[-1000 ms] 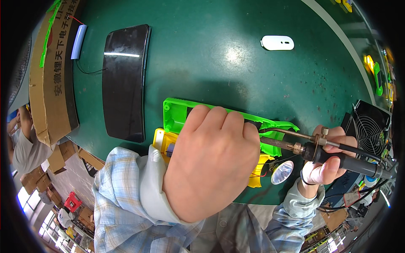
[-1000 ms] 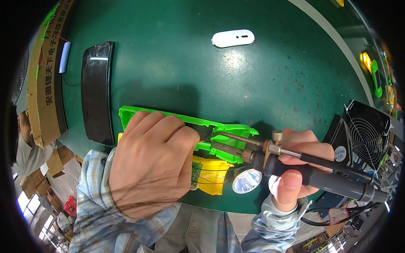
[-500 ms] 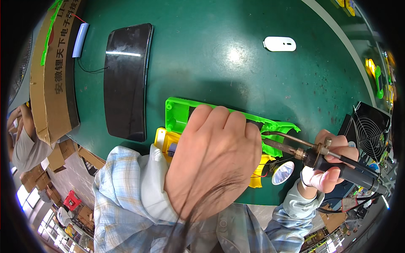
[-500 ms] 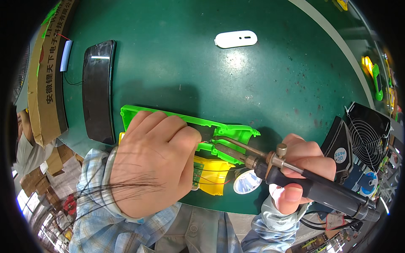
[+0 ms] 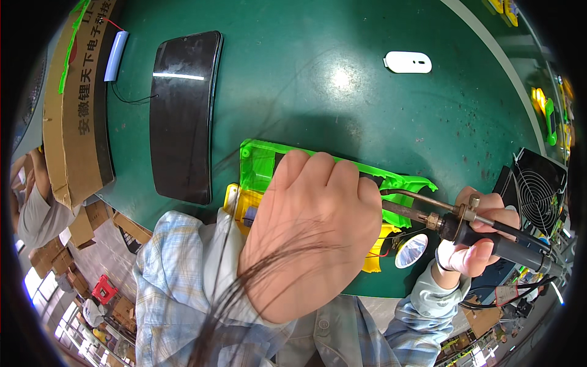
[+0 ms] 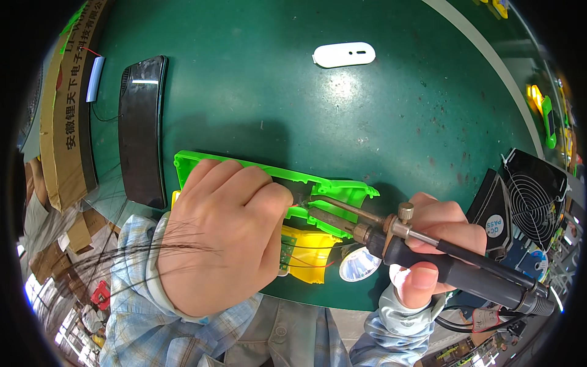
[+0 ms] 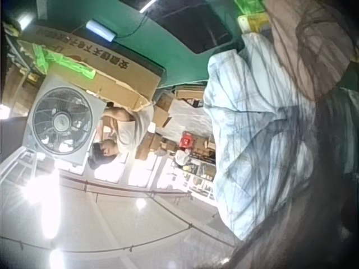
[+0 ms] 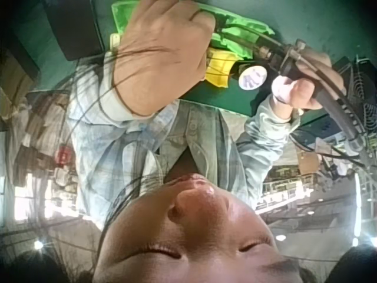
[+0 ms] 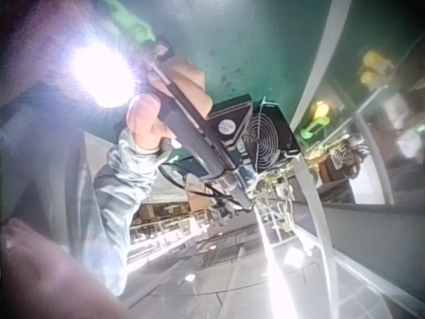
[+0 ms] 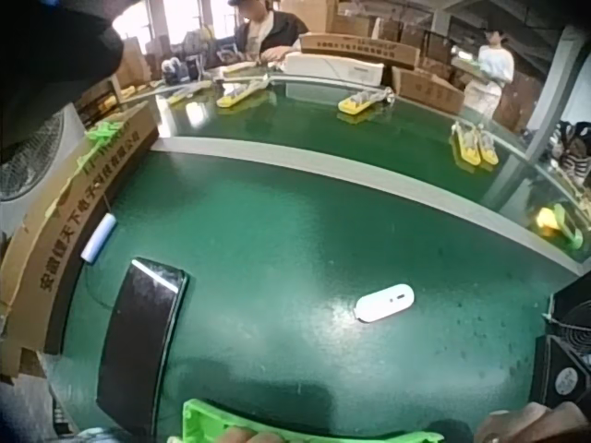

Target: The person solders flashlight circuit components using a soldering iron, fits the flashlight casing parts together by hand, and places the assembled flashlights onto the assembly line.

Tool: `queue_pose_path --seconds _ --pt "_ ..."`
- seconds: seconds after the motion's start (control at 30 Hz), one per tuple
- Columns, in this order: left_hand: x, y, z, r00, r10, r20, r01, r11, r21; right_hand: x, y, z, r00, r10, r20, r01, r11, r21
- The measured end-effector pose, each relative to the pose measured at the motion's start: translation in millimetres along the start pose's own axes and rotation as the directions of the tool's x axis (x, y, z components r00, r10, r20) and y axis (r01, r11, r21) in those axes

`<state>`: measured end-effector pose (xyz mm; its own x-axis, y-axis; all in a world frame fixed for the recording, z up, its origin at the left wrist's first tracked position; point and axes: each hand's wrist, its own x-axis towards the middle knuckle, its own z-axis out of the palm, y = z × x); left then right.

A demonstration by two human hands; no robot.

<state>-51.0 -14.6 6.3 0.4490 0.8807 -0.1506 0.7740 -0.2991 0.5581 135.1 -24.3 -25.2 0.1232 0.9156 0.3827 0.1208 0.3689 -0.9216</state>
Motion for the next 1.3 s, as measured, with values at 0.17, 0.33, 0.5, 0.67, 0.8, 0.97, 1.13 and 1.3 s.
queue_pose_path --seconds 0.17,0.33,0.5,0.67,0.8,0.97,1.13,1.3 --pt "0 0 -1 1.000 0.004 -0.008 -0.004 1.000 -0.016 1 1 1 1.000 -0.024 0.007 0.024 1.000 -0.011" --pt "-2 1 -2 1.000 -0.007 -0.030 0.007 1.000 -0.016 2 -1 2 1.000 -0.031 0.004 0.031 0.999 -0.029" --pt "0 -1 2 0.999 0.024 -0.025 -0.024 1.000 -0.015 0 2 -1 0.998 -0.067 0.007 0.068 0.998 -0.020" --pt "-3 2 -6 1.000 -0.016 -0.025 0.016 1.000 0.010 3 -1 4 0.997 -0.076 0.000 0.076 0.997 -0.005" --pt "-1 1 -3 1.000 -0.001 0.007 0.001 1.000 0.004 1 4 -4 0.996 -0.078 0.032 0.076 0.996 0.046" --pt "3 5 -2 0.977 0.065 -0.201 -0.089 0.989 -0.115 -1 7 -8 0.992 -0.113 0.062 0.108 0.991 0.077" --pt "6 9 -3 0.988 0.095 -0.123 -0.088 0.994 0.063 0 -3 -5 0.998 -0.060 0.029 0.060 0.998 0.012" --pt "0 2 -1 0.976 0.096 -0.195 -0.105 0.994 -0.036 1 -1 -8 0.993 -0.090 0.077 0.085 0.994 0.068"
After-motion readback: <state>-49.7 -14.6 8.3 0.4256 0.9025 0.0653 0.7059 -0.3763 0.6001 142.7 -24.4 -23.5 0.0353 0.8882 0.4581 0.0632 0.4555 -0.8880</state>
